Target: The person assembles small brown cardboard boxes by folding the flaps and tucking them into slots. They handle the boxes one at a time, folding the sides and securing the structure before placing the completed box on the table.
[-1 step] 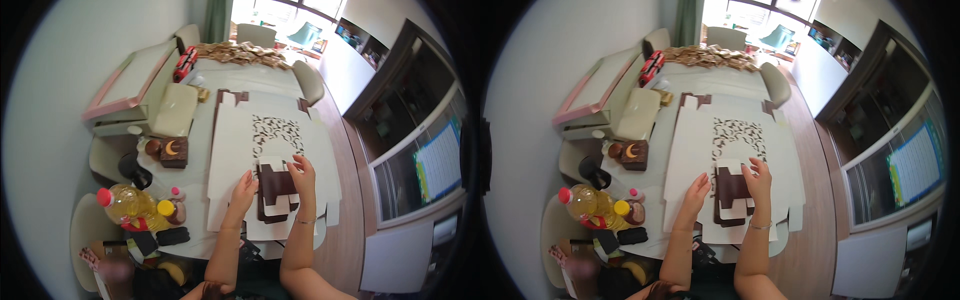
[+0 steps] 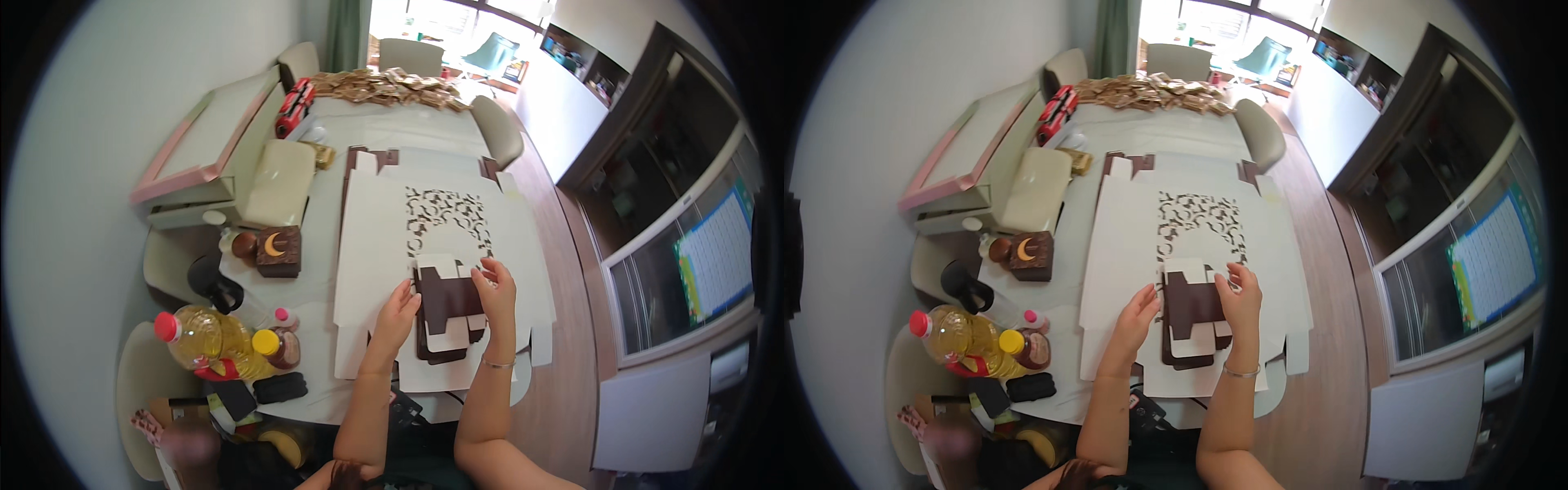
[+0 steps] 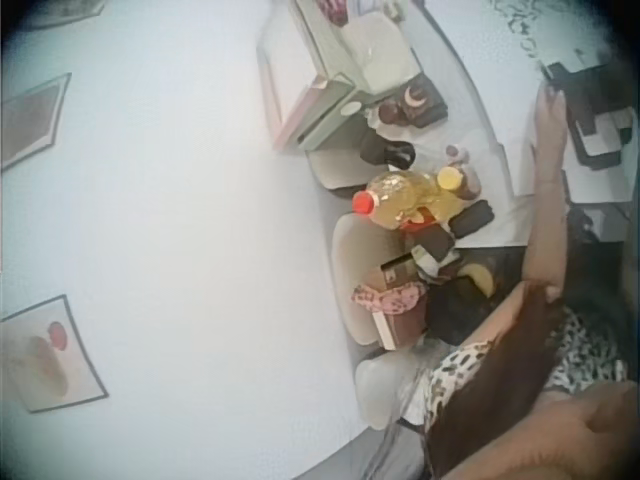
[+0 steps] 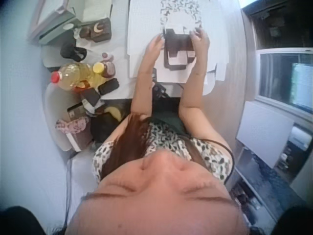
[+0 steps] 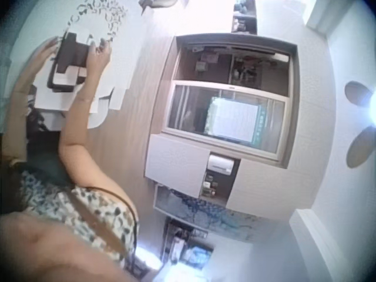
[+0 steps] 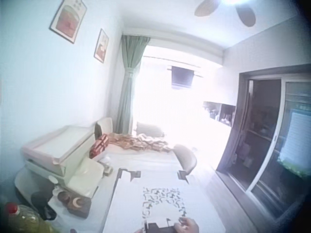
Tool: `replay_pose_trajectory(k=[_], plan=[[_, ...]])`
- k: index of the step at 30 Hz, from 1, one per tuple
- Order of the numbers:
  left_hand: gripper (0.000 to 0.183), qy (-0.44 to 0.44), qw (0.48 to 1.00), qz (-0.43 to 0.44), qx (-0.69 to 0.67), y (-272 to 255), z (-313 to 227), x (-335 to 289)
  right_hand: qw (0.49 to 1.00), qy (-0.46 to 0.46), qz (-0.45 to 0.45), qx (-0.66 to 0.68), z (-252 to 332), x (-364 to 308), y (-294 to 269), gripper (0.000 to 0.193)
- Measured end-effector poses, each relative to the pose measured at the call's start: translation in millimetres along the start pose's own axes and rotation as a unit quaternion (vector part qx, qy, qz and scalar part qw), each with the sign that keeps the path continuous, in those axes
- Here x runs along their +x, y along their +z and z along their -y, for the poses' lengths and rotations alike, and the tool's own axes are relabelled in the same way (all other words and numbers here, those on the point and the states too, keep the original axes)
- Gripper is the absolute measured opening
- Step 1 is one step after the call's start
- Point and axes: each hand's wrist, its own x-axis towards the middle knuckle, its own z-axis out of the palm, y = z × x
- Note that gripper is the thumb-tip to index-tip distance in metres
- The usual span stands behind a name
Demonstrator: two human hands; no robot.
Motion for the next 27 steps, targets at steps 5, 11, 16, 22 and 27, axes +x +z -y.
replay_pose_trajectory(k=[5,11,16,22,27], plan=[[0.058,-0.013,0.999,0.009,0.039,23,1,-4,0.996,0.081,-0.029,0.006,-42,-33,-2,0.038],[0.061,0.008,0.998,-0.012,0.063,35,5,-5,0.998,0.023,-0.051,0.002,-30,-39,5,0.044],[0.057,0.027,0.999,-0.019,0.008,42,3,-5,0.998,-0.003,0.025,-0.053,-20,-45,5,0.064],[0.058,0.023,0.999,-0.020,-0.013,36,8,-8,0.972,-0.104,-0.061,-0.203,-20,-58,16,0.059],[0.072,0.030,0.996,-0.072,-0.030,36,-1,-14,0.984,0.013,0.014,0.175,18,-54,1,0.025]])
